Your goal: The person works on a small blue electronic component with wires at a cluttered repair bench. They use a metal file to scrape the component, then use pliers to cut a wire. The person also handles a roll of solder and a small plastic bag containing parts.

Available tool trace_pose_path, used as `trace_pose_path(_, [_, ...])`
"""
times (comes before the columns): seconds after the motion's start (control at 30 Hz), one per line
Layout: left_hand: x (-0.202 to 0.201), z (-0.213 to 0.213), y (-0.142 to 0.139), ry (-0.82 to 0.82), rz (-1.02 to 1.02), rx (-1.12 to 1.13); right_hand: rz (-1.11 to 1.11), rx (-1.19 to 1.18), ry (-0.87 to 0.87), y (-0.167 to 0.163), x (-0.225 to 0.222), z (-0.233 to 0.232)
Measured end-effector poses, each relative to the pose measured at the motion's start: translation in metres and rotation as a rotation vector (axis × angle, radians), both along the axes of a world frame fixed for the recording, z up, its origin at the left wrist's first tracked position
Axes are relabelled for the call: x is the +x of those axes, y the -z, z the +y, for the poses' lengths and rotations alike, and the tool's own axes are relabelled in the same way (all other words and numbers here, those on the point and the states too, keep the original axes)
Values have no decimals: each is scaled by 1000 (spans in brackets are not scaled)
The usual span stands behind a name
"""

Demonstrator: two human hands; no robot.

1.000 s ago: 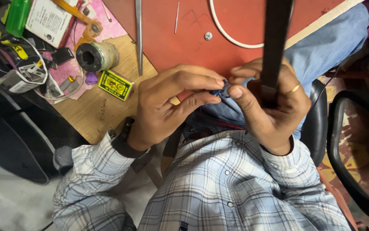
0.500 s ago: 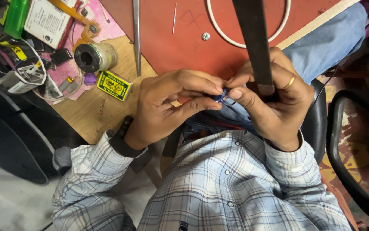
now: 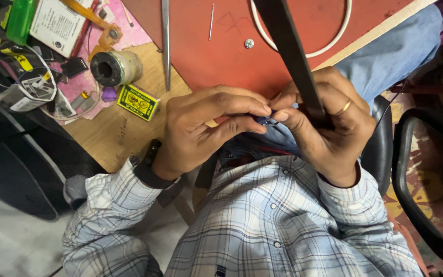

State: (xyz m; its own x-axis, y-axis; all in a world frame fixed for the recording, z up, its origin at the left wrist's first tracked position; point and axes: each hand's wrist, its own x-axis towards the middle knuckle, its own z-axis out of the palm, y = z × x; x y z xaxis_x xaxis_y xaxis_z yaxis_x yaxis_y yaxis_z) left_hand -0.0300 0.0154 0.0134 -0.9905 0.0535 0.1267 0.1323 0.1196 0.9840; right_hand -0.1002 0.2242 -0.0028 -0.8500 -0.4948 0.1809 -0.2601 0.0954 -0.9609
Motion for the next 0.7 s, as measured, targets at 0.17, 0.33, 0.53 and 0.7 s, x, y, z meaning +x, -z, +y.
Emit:
trace_pose_path(0.17, [0,1,0,-5,17,-44,35,-33,16,1,1,-4])
trace_pose_path(0.33, [2,2,-3,-19,11,-65,98,-31,27,1,0,-7])
trace_pose_path(0.53, [3,0,0,-10,6,-82,71,-43,67,7,6,-9])
trace_pose_path(0.7, [4,-1,2,-21,18,-93,89,-41,29,10,3,-7])
